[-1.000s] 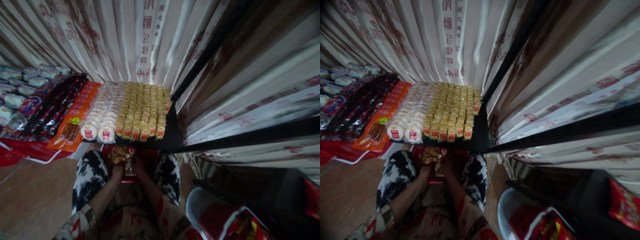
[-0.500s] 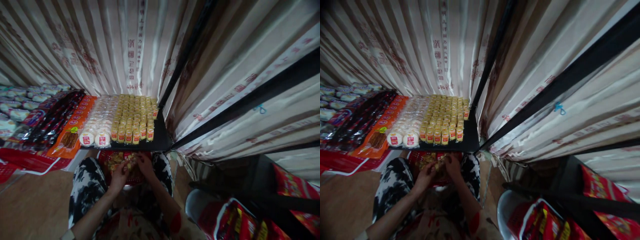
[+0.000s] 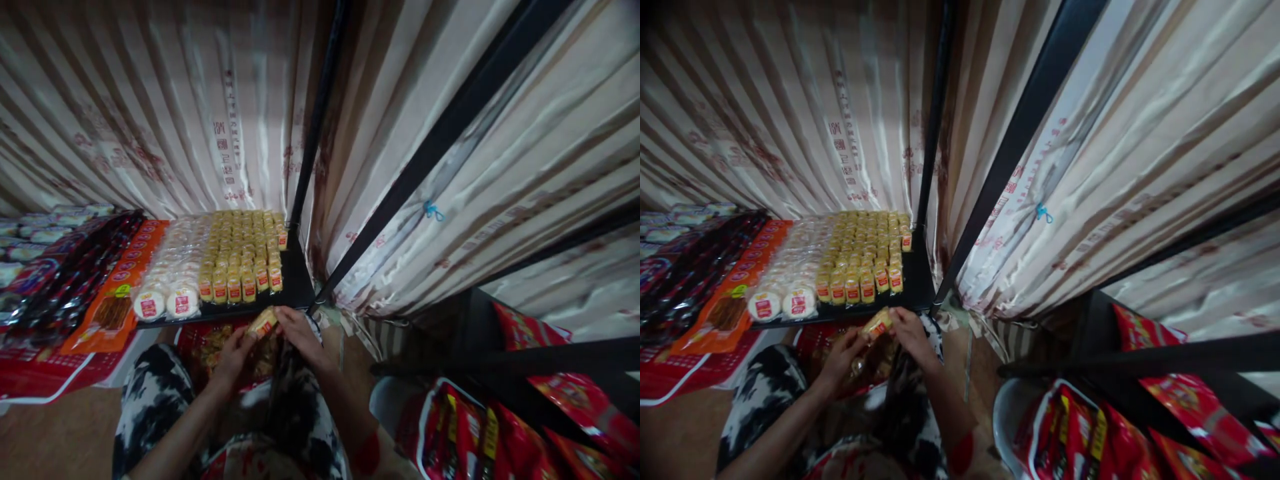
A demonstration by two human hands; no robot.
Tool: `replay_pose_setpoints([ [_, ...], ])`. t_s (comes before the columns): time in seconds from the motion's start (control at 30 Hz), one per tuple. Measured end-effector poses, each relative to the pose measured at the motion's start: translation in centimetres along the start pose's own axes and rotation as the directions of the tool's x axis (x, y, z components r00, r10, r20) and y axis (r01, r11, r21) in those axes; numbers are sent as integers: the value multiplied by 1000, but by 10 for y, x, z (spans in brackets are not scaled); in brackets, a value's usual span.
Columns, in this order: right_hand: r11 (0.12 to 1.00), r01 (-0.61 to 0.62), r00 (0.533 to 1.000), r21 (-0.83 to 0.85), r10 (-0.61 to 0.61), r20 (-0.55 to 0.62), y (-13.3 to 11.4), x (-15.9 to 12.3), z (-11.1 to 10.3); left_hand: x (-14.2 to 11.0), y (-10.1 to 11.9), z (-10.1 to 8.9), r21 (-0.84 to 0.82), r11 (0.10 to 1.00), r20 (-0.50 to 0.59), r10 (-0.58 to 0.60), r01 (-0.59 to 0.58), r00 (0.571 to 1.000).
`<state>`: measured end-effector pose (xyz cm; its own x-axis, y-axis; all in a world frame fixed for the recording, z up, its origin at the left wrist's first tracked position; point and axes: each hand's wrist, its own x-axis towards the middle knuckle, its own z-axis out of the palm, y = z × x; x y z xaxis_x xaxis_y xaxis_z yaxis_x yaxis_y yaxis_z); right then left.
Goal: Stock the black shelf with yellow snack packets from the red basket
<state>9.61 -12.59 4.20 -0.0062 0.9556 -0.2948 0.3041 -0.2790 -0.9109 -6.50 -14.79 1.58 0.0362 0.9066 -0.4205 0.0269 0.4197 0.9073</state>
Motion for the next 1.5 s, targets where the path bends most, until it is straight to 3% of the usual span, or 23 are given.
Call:
replay_pose_setpoints([
  [0.1, 998, 19, 1000, 54, -19, 1, 2, 0, -5, -2, 20, 2, -73, 997, 87, -30, 36, 996],
  [0.17, 998, 33, 999, 63, -31, -29, 7, 3, -5, -1, 31, 2, -37, 998, 128, -36, 41, 991],
  [0.33, 984, 128, 979, -126, -146, -140, 12, 7, -8, 19, 64, -2, 308, 945, 252, 29, -108, 967],
  [0.4, 945, 193, 932, -263, -260, -251, 9, 6, -10, 29, 83, -1, 458, 865, 298, 67, -204, 952],
  [0.47, 871, 286, 842, -398, -427, -330, 2, 5, -13, 39, 102, 4, 552, 785, 331, 104, -282, 938],
  [0.53, 771, 370, 750, -518, -577, -324, -5, 5, -15, 48, 121, 11, 609, 712, 345, 159, -349, 925],
  [0.6, 694, 388, 692, -606, -654, -306, -11, 8, -18, 56, 138, 19, 658, 632, 356, 218, -410, 909],
  [0.8, 679, 306, 625, -667, -672, -397, -22, 32, -27, 74, 175, 50, 771, 345, 455, 289, -535, 842],
  [0.9, 697, 303, 622, -650, -662, -419, -23, 52, -33, 92, 186, 66, 768, 275, 508, 290, -579, 811],
  [1.07, 739, 235, 560, -632, -634, -533, -13, 98, -40, 136, 193, 90, 760, 248, 531, 296, -601, 794],
  [1.2, 810, 163, 588, -563, -538, -604, -6, 132, -40, 160, 185, 98, 778, 215, 493, 375, -591, 785],
  [1.3, 873, 106, 667, -477, -418, -616, -4, 152, -40, 163, 175, 96, 775, 84, 526, 466, -627, 712],
  [1.4, 910, 53, 722, -411, -319, -614, -2, 168, -41, 161, 166, 92, 713, -62, 641, 462, -699, 613],
  [1.5, 921, 65, 738, -385, -304, -603, 2, 182, -41, 161, 160, 90, 687, -109, 688, 415, -718, 595],
])
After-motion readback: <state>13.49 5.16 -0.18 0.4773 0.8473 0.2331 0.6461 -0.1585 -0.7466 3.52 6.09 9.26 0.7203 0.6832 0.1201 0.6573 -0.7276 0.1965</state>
